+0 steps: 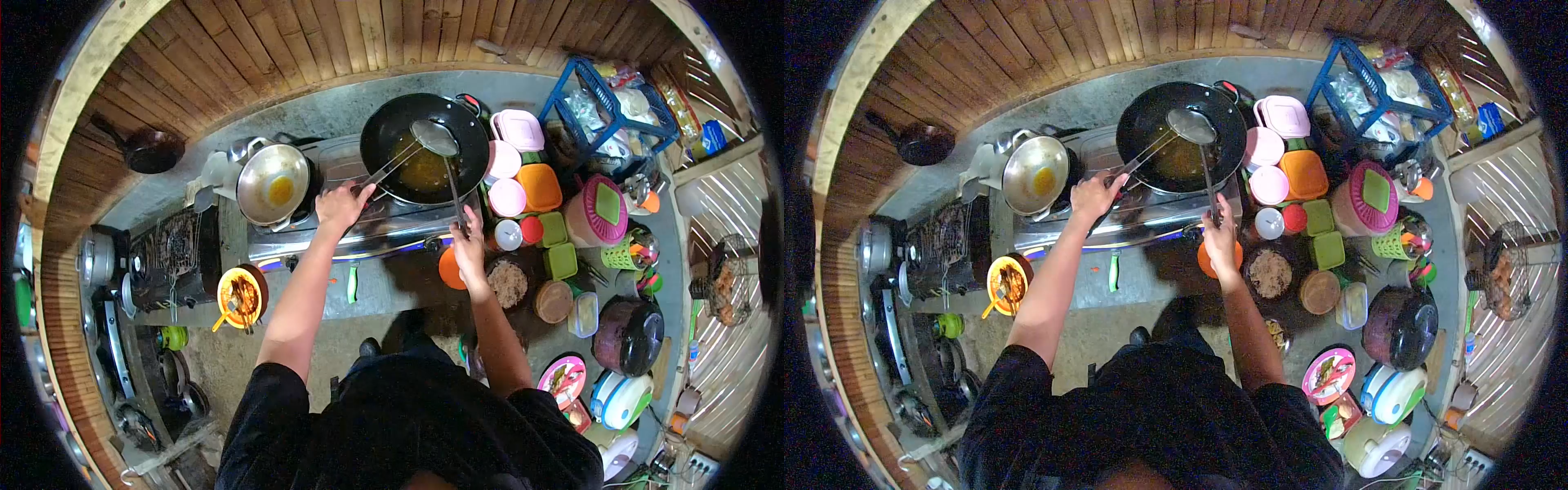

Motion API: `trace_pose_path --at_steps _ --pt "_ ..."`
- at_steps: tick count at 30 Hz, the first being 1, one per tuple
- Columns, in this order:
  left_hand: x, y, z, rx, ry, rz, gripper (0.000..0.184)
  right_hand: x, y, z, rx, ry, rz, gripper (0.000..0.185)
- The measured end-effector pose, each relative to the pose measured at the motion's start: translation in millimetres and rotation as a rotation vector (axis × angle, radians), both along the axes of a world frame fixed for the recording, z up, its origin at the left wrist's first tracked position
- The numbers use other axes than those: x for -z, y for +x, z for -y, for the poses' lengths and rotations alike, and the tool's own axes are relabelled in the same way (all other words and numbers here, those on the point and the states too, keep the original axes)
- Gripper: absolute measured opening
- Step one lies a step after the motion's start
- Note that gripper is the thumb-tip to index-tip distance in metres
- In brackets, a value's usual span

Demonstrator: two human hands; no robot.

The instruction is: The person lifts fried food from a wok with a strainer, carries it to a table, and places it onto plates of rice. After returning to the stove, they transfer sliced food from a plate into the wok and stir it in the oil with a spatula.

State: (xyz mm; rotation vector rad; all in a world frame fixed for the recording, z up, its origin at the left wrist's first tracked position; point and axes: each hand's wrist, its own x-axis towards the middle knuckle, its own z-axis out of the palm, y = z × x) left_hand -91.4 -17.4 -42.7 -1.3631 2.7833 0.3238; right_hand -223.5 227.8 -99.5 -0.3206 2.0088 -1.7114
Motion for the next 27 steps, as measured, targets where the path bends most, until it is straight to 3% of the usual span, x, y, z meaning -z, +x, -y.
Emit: trace_pose_path --at_steps 9,12,13,16,18,22,25,27 --pt "22 8 17 0.04 0.137 0.043 0.067 -13 36 -21 0.071 -0.063 0.091 0.061" --pt "19 14 18 0.072 0.164 -0.026 0.065 -11 61 -34 0.144 0.009 0.001 0.063" --pt "19 17 18 0.066 0.169 -0.072 0.063 20 64 -43 0.114 0.034 -0.132 0.063" --pt "14 26 14 0.143 0.091 -0.245 0.059 19 110 -63 0.261 -0.057 -0.228 0.062" --pt "4 38 5 0.261 -0.041 -0.463 0.05 15 158 -80 0.371 0.003 -0.051 0.063" --pt "-23 75 -46 0.506 -0.021 -0.845 0.039 60 268 -132 0.527 0.117 0.059 0.059" --pt "-15 120 -101 0.751 0.094 -0.929 0.033 116 369 -189 0.615 0.314 0.266 0.053" --pt "8 161 -145 0.891 0.261 -0.827 0.028 147 454 -233 0.656 0.286 0.341 0.051"
